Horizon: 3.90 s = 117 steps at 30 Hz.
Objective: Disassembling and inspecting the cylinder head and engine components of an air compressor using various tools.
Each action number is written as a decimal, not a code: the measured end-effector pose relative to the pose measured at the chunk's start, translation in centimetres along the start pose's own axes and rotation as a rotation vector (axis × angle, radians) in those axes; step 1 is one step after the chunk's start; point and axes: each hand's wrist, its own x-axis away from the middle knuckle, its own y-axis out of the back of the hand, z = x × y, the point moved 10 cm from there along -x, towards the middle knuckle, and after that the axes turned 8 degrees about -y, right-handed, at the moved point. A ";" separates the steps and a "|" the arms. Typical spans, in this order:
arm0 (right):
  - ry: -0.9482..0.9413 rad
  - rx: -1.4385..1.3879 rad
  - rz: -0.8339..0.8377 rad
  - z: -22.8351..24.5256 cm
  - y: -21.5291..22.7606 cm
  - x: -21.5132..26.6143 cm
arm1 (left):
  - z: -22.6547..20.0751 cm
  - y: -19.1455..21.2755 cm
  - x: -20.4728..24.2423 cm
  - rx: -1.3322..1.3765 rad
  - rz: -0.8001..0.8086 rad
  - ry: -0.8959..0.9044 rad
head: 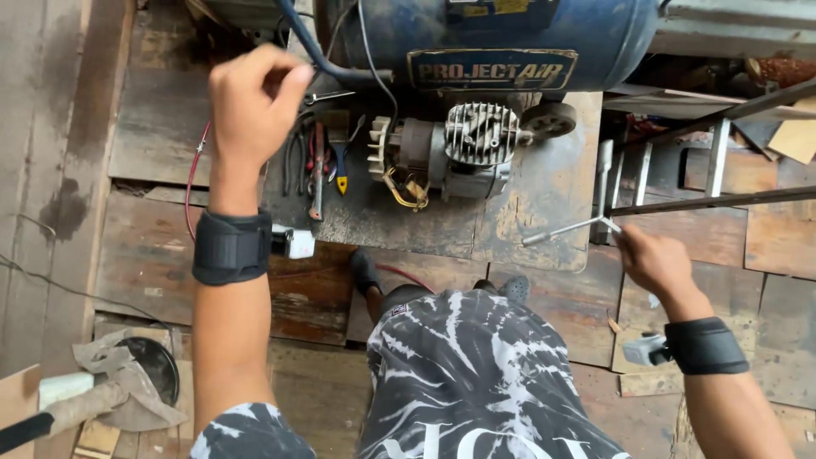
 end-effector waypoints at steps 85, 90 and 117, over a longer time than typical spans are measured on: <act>-0.389 -0.446 -0.245 23.0 6.3 -0.9 | 2.8 -27.0 3.5 0.308 0.168 0.259; -0.325 -0.584 -0.357 20.6 5.5 -0.7 | 2.4 -27.0 3.2 0.307 0.148 0.222; -0.360 -0.103 -0.057 20.4 4.1 -2.7 | 2.9 -27.8 3.2 0.291 0.205 0.288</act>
